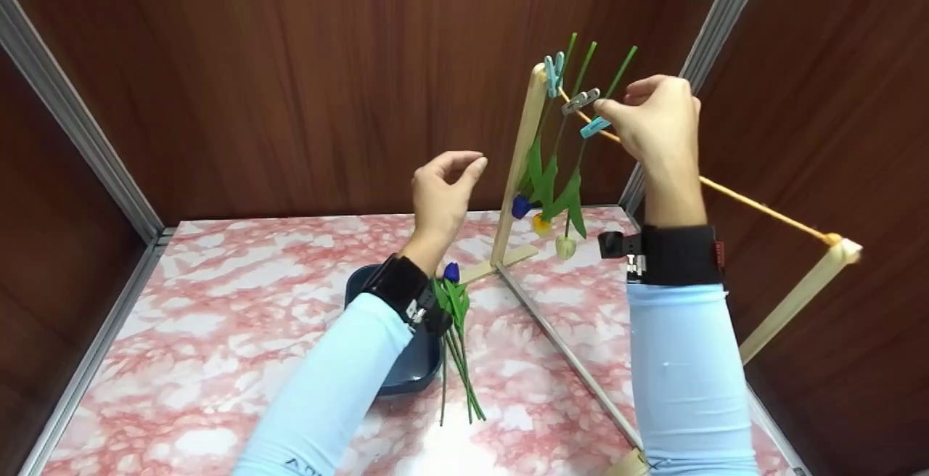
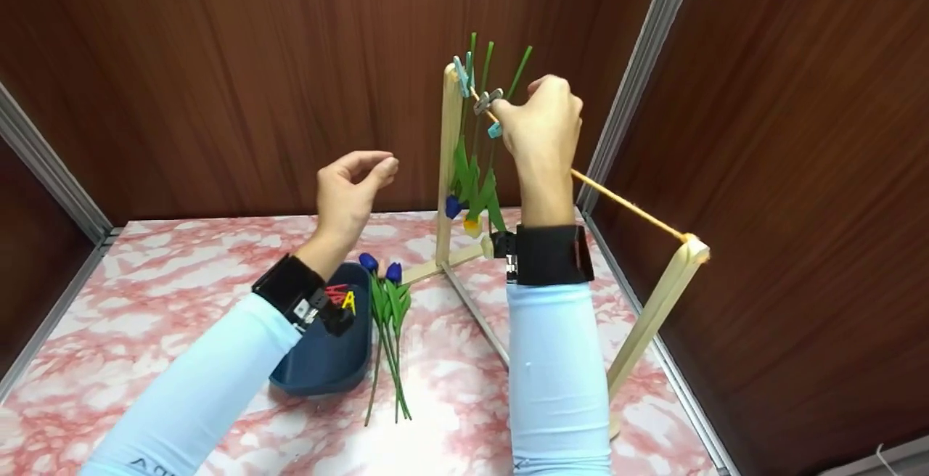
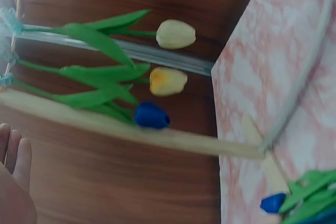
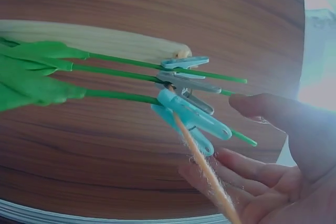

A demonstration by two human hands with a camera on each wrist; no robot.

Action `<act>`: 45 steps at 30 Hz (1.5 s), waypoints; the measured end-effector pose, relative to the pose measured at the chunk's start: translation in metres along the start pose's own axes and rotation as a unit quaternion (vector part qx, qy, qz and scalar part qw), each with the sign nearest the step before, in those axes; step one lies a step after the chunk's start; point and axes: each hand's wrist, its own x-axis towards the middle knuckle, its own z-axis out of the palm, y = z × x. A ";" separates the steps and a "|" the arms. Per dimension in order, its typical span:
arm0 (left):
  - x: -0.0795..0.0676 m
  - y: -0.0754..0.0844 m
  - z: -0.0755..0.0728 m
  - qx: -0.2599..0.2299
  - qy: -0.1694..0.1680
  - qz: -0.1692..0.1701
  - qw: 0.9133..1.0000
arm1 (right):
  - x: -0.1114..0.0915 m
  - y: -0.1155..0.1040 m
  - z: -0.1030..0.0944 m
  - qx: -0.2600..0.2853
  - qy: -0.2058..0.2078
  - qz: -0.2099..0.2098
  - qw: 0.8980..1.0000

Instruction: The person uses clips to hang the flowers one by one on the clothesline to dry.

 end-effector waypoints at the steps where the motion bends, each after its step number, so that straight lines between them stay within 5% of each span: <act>1: 0.000 -0.001 -0.004 0.007 -0.002 0.004 1.000 | -0.001 0.001 0.000 -0.001 0.007 -0.008 1.000; 6: -0.003 -0.001 -0.026 0.031 -0.019 0.025 0.999 | -0.007 0.006 -0.001 0.006 0.029 -0.038 0.999; 10: -0.006 0.002 -0.043 0.049 -0.041 0.041 0.997 | -0.014 0.014 0.002 0.050 0.093 -0.104 0.989; 15: -0.008 0.007 -0.064 0.086 -0.057 0.072 0.992 | -0.027 0.029 0.020 0.135 0.193 -0.233 0.944; 19: -0.015 0.004 -0.079 0.123 -0.059 0.088 0.987 | -0.038 0.044 0.042 0.157 0.217 -0.325 0.907; 22: -0.024 -0.002 -0.088 0.159 -0.066 0.100 0.980 | -0.046 0.059 0.063 0.172 0.189 -0.356 0.899; 29: -0.058 -0.027 -0.101 0.218 -0.071 0.116 0.966 | -0.069 0.099 0.123 0.155 0.094 -0.380 0.907; 37: -0.104 -0.073 -0.109 0.184 -0.116 -0.011 0.976 | -0.115 0.135 0.210 0.146 -0.091 -0.326 0.929; 41: -0.119 -0.100 -0.109 0.207 -0.161 -0.081 0.962 | -0.131 0.145 0.236 0.143 -0.149 -0.295 0.933; 45: -0.130 -0.123 -0.112 0.282 -0.194 -0.115 0.933 | -0.142 0.151 0.251 0.141 -0.171 -0.290 0.931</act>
